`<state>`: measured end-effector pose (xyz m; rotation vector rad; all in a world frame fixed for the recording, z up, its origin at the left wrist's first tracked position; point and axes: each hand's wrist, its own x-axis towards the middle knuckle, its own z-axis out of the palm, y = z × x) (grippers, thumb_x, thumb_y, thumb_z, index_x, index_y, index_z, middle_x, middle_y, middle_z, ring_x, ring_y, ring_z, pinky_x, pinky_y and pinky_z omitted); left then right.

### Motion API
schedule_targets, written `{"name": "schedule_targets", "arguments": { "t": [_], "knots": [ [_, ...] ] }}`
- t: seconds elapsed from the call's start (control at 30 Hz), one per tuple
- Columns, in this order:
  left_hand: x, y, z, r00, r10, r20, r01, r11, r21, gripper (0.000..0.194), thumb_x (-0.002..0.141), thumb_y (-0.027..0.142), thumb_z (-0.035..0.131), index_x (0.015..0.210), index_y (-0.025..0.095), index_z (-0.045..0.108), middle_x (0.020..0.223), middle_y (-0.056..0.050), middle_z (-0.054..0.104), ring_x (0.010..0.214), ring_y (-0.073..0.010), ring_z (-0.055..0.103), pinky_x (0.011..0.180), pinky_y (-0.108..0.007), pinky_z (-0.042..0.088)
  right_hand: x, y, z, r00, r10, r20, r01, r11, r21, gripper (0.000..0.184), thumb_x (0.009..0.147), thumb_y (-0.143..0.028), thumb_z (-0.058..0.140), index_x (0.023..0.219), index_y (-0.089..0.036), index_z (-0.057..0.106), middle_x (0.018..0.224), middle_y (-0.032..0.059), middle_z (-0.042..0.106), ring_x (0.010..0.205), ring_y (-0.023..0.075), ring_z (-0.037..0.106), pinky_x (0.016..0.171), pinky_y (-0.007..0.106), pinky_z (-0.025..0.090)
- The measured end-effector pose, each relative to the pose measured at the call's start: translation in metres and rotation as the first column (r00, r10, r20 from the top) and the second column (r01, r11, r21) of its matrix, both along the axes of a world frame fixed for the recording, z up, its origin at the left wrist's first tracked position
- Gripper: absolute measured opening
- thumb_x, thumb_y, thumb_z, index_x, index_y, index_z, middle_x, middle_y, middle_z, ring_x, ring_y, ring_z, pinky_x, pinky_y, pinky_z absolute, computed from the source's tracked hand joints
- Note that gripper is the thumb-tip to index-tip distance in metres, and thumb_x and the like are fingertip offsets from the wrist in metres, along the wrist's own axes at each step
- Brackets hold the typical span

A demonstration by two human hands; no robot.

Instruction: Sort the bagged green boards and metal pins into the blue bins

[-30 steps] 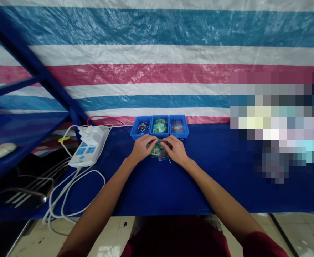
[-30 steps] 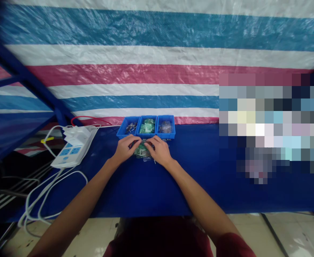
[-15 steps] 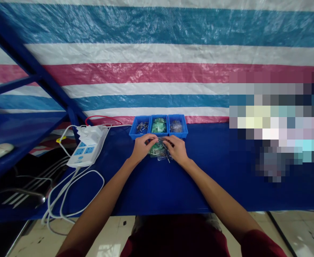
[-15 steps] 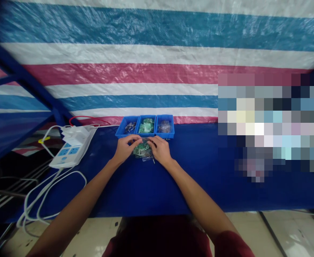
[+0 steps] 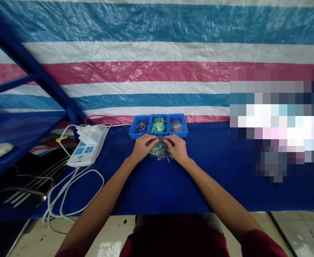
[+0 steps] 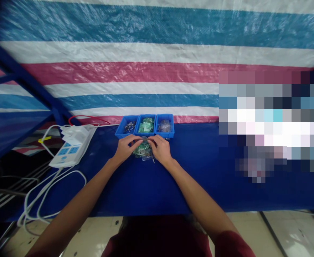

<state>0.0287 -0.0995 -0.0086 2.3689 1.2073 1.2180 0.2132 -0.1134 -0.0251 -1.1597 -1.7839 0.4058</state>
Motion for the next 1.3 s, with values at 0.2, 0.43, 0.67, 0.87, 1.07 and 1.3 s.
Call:
{"name": "schedule_targets", "arguments": {
  "t": [0.2,0.43,0.67,0.87,1.07,1.3],
  "knots": [
    [-0.0018,-0.0008,-0.0010,0.999,0.021,-0.028,-0.020,0.999,0.032,0.032,0.092,0.042,0.048,0.085,0.017,0.068,0.077,-0.005,0.069,0.060,-0.0122,0.056,0.062,-0.026,0.046,-0.0003,-0.0005,0.0002,1.000,0.002,0.016,-0.001,1.000,-0.016,0.021,0.091,-0.030,0.050,0.088,-0.020,0.068,0.086,0.0050,0.068,0.077,0.0155,0.061,0.076,0.026,0.048],
    [-0.0016,-0.0001,-0.0024,0.998,0.039,-0.041,-0.037,0.998,0.044,0.031,0.092,0.041,0.049,0.086,0.017,0.068,0.076,-0.004,0.069,0.059,-0.0119,0.056,0.063,-0.026,0.047,-0.0005,-0.0015,-0.0006,0.999,-0.016,0.032,0.017,1.000,-0.025,0.021,0.090,-0.032,0.051,0.083,-0.020,0.066,0.081,0.0040,0.065,0.071,0.0145,0.058,0.072,0.025,0.047],
    [-0.0005,-0.0014,-0.0003,0.999,0.013,-0.032,-0.012,0.999,0.031,0.030,0.093,0.039,0.049,0.091,0.017,0.069,0.084,-0.005,0.071,0.066,-0.0132,0.061,0.067,-0.026,0.048,-0.0008,-0.0034,0.0010,1.000,-0.004,0.000,0.004,1.000,0.012,0.024,0.091,-0.034,0.048,0.082,-0.018,0.064,0.078,0.0036,0.062,0.066,0.0134,0.055,0.067,0.024,0.045],
    [0.0002,0.0008,-0.0021,0.999,-0.039,0.001,0.039,0.999,0.004,0.028,0.090,0.039,0.055,0.099,0.016,0.068,0.085,-0.006,0.070,0.062,-0.0122,0.057,0.060,-0.025,0.046,-0.0006,-0.0054,0.0027,1.000,0.025,0.014,-0.025,1.000,0.016,0.024,0.091,-0.032,0.046,0.082,-0.018,0.064,0.077,0.0033,0.061,0.066,0.0129,0.054,0.067,0.024,0.044],
    [0.0044,-0.0014,0.0029,0.996,-0.089,0.013,0.090,0.996,-0.010,0.027,0.090,0.038,0.054,0.082,0.015,0.067,0.077,-0.004,0.068,0.059,-0.0107,0.056,0.058,-0.023,0.046,-0.0002,-0.0034,0.0000,0.999,0.036,-0.006,-0.036,0.997,0.063,0.024,0.092,-0.031,0.046,0.084,-0.018,0.064,0.078,0.0037,0.061,0.065,0.0127,0.054,0.065,0.024,0.044],
    [0.0054,-0.0020,0.0032,0.993,-0.107,0.047,0.109,0.993,-0.040,0.027,0.089,0.038,0.055,0.085,0.014,0.067,0.080,-0.005,0.070,0.062,-0.0111,0.059,0.057,-0.022,0.046,-0.0008,-0.0014,-0.0049,0.998,0.063,-0.025,-0.059,0.989,0.135,0.023,0.092,-0.031,0.047,0.086,-0.018,0.065,0.079,0.0041,0.063,0.066,0.0134,0.055,0.064,0.025,0.044]
  ]
}}
